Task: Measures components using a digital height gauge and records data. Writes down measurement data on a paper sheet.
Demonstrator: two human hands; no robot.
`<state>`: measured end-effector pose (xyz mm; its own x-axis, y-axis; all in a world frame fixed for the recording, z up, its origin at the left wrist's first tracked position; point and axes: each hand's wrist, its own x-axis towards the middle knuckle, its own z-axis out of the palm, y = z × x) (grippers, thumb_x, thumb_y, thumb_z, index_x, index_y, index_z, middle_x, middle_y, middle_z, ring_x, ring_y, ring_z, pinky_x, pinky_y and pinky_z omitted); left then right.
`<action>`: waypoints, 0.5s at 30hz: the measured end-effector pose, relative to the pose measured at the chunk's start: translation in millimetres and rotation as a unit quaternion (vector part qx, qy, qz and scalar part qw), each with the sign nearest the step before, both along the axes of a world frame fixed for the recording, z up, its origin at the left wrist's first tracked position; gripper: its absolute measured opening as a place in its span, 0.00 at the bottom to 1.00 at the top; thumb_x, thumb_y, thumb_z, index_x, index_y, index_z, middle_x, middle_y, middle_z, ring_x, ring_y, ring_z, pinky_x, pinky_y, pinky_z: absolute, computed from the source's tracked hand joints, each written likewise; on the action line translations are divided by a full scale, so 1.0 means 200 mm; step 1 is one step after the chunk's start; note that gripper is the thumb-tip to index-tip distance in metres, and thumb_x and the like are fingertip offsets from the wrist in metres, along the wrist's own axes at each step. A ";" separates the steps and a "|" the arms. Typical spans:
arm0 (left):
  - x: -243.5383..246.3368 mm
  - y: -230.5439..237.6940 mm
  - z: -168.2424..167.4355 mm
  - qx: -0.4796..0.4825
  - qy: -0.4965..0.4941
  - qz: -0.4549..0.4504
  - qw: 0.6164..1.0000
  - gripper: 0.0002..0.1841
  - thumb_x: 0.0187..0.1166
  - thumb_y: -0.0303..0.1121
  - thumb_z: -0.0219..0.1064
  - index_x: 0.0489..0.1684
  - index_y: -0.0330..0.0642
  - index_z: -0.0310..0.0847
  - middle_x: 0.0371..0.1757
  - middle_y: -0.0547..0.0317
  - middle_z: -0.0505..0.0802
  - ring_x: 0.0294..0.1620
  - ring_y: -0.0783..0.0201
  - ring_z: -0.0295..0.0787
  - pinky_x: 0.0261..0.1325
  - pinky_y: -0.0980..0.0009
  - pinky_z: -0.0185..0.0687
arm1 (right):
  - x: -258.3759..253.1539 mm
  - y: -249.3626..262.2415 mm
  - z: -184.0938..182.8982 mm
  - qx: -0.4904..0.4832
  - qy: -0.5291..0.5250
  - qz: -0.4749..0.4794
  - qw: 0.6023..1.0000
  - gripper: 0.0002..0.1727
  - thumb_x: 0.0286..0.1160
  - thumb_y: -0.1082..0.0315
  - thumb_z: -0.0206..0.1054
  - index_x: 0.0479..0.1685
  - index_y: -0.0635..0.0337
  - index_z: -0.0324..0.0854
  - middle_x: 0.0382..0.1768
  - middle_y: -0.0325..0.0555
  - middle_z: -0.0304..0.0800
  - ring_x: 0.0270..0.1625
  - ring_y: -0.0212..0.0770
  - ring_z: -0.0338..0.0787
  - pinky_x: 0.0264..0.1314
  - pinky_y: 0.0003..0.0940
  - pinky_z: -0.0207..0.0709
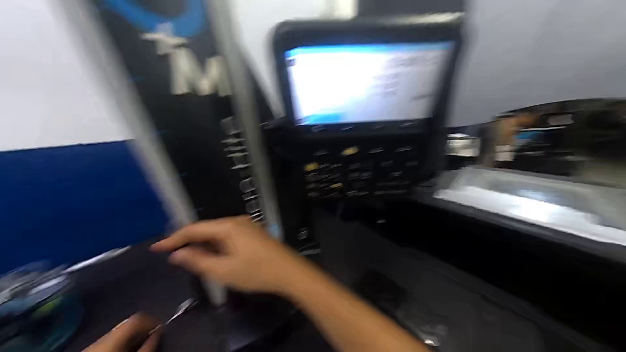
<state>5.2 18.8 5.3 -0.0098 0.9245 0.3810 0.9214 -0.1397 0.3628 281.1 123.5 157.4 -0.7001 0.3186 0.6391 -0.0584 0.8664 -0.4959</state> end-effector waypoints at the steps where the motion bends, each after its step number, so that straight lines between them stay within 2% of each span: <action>1: -0.01 0.01 -0.03 0.020 0.002 0.020 1.000 0.14 0.83 0.40 0.66 0.52 0.38 0.89 0.47 0.43 0.95 0.49 0.45 0.94 0.54 0.37 0.87 | 0.00 0.00 -0.01 -0.005 -0.002 0.001 1.000 0.13 0.86 0.68 0.63 0.61 0.55 0.90 0.47 0.39 0.95 0.42 0.30 0.92 0.48 0.33 0.88; 2: -0.01 0.02 -0.06 0.039 0.005 0.050 0.998 0.11 0.79 0.39 0.68 0.48 0.43 0.91 0.44 0.51 0.96 0.47 0.50 0.95 0.52 0.40 0.88 | 0.00 0.00 -0.02 -0.006 0.003 -0.001 1.000 0.13 0.86 0.67 0.64 0.62 0.53 0.90 0.46 0.36 0.95 0.39 0.27 0.90 0.43 0.29 0.87; 3: -0.01 0.03 -0.07 0.036 0.000 0.072 0.997 0.10 0.79 0.38 0.68 0.47 0.46 0.92 0.44 0.55 0.97 0.48 0.54 0.95 0.54 0.43 0.89 | 0.00 0.01 -0.03 -0.004 0.003 -0.007 1.000 0.13 0.86 0.65 0.64 0.62 0.50 0.90 0.45 0.32 0.95 0.37 0.26 0.90 0.40 0.26 0.87; 5: -0.02 0.02 -0.07 0.002 -0.016 0.093 0.996 0.12 0.81 0.39 0.66 0.50 0.48 0.93 0.47 0.59 0.97 0.53 0.58 0.95 0.62 0.48 0.88 | -0.01 0.02 -0.04 -0.003 0.004 -0.024 1.000 0.13 0.86 0.62 0.65 0.62 0.45 0.90 0.41 0.29 0.93 0.33 0.25 0.89 0.32 0.24 0.85; 9: -0.02 0.03 -0.06 -0.014 -0.017 0.109 0.994 0.13 0.81 0.41 0.65 0.52 0.48 0.91 0.47 0.60 0.97 0.54 0.60 0.94 0.64 0.51 0.86 | -0.03 0.03 -0.05 0.000 0.013 -0.044 0.999 0.12 0.84 0.57 0.67 0.58 0.40 0.92 0.42 0.25 0.95 0.37 0.26 0.93 0.34 0.24 0.91; 12: -0.02 0.04 -0.07 -0.016 -0.007 0.125 0.992 0.12 0.81 0.42 0.65 0.52 0.50 0.90 0.47 0.63 0.96 0.54 0.62 0.93 0.65 0.53 0.84 | -0.03 0.02 -0.06 0.001 0.015 -0.049 0.999 0.12 0.83 0.56 0.67 0.57 0.41 0.92 0.40 0.25 0.95 0.36 0.26 0.93 0.31 0.23 0.91; 15: -0.02 0.04 -0.06 -0.024 -0.002 0.129 0.991 0.12 0.81 0.42 0.65 0.51 0.51 0.91 0.46 0.64 0.96 0.54 0.63 0.93 0.65 0.54 0.84 | -0.03 0.03 -0.05 0.004 0.006 -0.054 0.999 0.12 0.83 0.56 0.67 0.58 0.41 0.92 0.41 0.25 0.95 0.36 0.26 0.94 0.32 0.23 0.91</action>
<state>2.1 26.8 -7.7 -0.2502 0.9080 0.3360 0.9226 0.1183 0.3672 276.0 128.5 146.7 -0.6538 0.3875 0.6500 0.0299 0.8715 -0.4895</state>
